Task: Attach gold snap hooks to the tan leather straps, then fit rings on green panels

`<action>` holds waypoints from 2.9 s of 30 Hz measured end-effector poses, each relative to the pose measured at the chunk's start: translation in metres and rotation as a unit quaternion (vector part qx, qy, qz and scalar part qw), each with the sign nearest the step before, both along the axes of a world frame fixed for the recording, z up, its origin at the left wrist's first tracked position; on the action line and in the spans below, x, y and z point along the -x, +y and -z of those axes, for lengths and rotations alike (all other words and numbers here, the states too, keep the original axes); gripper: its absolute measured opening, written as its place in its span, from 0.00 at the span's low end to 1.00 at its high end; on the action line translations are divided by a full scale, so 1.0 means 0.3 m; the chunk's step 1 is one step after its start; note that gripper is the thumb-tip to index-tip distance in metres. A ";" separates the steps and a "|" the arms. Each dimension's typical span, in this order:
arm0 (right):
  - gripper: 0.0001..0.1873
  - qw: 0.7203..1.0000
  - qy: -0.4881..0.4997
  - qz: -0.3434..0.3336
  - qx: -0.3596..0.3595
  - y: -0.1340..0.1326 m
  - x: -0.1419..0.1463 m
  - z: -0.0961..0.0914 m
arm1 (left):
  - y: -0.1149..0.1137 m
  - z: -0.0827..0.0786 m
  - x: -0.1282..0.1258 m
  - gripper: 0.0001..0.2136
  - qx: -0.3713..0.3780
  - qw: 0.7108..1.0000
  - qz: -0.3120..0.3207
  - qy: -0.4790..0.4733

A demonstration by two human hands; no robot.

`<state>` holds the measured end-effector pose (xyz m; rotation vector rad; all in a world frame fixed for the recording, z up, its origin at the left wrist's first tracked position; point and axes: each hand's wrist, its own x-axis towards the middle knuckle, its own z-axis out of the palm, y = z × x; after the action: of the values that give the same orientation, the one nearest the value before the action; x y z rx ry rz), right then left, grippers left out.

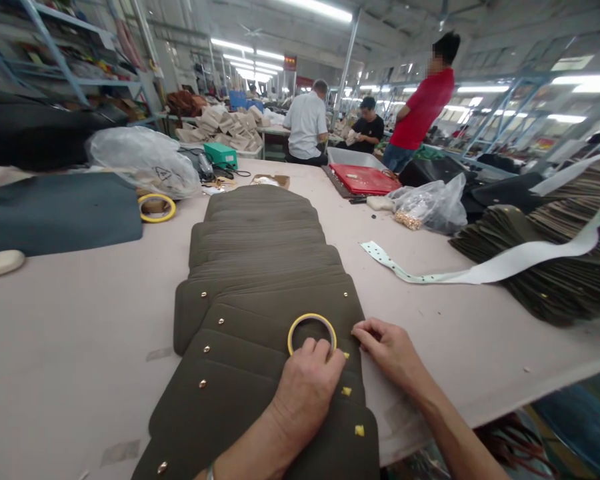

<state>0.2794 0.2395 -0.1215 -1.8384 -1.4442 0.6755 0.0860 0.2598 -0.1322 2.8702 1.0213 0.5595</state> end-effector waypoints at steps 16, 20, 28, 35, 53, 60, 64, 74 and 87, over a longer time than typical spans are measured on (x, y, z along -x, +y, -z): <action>0.08 0.964 -0.227 -0.083 -0.111 -0.036 -0.049 0.006 | -0.002 0.004 -0.001 0.06 0.010 0.999 -0.030 -0.009; 0.12 0.920 -0.330 -0.163 -0.138 -0.053 -0.044 0.010 | 0.002 0.001 -0.002 0.04 0.013 0.999 -0.027 -0.015; 0.12 0.940 -0.325 -0.093 -0.054 0.011 0.017 0.006 | 0.026 0.006 -0.005 0.05 -0.014 0.997 -0.030 -0.063; 0.10 0.961 -0.259 -0.094 0.000 -0.002 0.011 -0.023 | 0.047 -0.031 0.009 0.10 -0.007 0.996 -0.018 -0.085; 0.10 0.958 -0.049 -0.115 -0.259 -0.171 0.088 -0.070 | -0.012 -0.071 0.047 0.23 0.054 0.976 0.079 -0.196; 0.09 0.919 -0.157 -0.158 -0.325 -0.167 0.128 -0.079 | -0.035 -0.088 0.042 0.20 -0.007 0.984 0.088 -0.157; 0.08 0.914 -0.207 -0.136 -0.321 -0.159 0.131 -0.101 | -0.041 -0.129 0.041 0.13 -0.002 0.985 0.066 -0.156; 0.08 0.944 -0.168 -0.036 -0.282 -0.143 0.157 -0.132 | -0.017 -0.192 0.019 0.09 0.004 0.995 0.015 -0.096; 0.22 0.986 0.144 0.056 -0.058 -0.032 -0.020 -0.035 | 0.006 -0.065 -0.008 0.05 -0.063 0.998 0.019 0.024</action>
<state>0.2854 0.2300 -0.1111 -1.6422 -1.1599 0.7508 0.0882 0.2616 -0.1125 3.0205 0.9698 0.5757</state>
